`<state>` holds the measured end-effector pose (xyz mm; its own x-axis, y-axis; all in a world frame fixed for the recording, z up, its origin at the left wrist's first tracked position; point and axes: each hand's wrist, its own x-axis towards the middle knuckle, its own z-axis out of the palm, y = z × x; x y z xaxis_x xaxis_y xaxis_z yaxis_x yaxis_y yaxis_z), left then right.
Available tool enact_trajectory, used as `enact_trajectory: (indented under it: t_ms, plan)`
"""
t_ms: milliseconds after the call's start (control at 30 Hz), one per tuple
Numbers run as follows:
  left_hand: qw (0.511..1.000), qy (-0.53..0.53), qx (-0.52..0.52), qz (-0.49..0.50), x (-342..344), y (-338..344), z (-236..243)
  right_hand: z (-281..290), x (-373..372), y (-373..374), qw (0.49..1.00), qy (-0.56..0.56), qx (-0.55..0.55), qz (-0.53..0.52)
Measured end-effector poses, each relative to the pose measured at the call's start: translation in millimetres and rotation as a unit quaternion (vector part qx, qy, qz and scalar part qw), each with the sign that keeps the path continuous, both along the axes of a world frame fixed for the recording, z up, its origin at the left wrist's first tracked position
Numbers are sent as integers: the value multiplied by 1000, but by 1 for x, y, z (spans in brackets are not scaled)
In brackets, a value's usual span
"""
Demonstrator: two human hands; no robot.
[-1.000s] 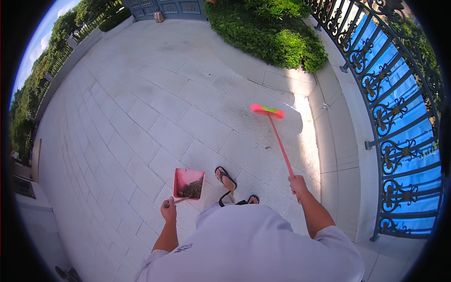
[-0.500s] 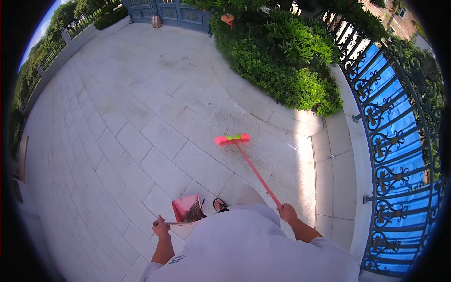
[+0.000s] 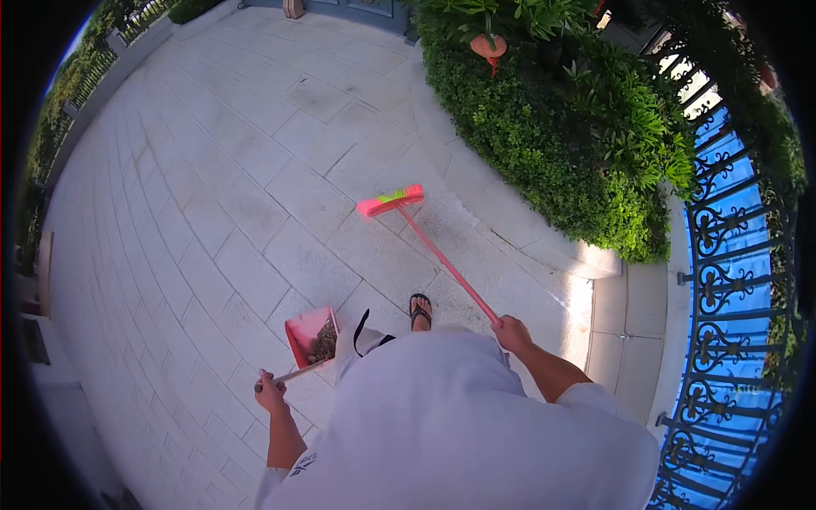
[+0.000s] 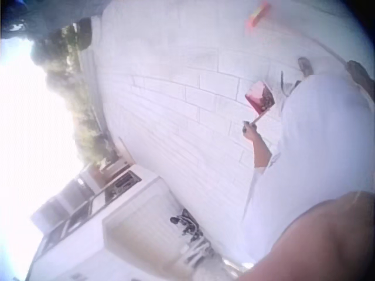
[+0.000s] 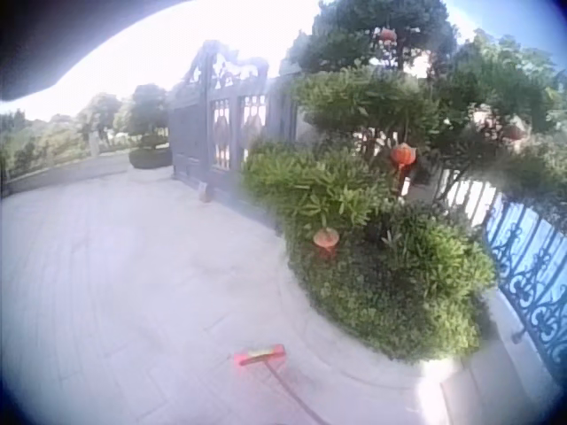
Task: The person sweeps debris from an outdoor patio and around bushes into a dustpan using a broom.
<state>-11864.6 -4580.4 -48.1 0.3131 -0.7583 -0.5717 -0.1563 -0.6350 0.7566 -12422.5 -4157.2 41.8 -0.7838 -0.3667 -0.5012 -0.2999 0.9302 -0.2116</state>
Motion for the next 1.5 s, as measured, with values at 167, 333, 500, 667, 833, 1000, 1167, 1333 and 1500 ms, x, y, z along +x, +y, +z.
enact_trajectory:
  t_ms: [167, 333, 500, 667, 833, 1000, 1167, 1333, 1500]
  plan:
    - [998, 21, -36, 42, -62, -114, -16, 9, -87, -270, 989, -116, -48, -78]
    - [992, 44, -42, 112, -101, -227, -68, -41, -153, -496, 952, -212, -148, -166]
    - [993, 19, 13, 119, -141, -379, -110, -46, -180, -650, 958, -176, -128, -186]
    - [995, 8, 70, 73, -191, -528, -118, -39, -242, -767, 941, -169, -164, -244]
    - [994, 0, 83, 70, -239, -627, -118, -71, -297, -872, 953, -114, -161, -228]
    - [996, -5, 46, 71, -289, -702, -129, -119, -388, -984, 925, -83, -236, -285]
    - [996, -30, 18, 79, -360, -782, -112, -158, -525, -1117, 909, -17, -273, -314]
    - [995, -72, 38, 54, -453, -859, -89, -195, -708, -1202, 900, 71, -269, -335]
    - [991, -95, 72, 56, -511, -938, -82, -209, -811, -1286, 907, 131, -244, -317]
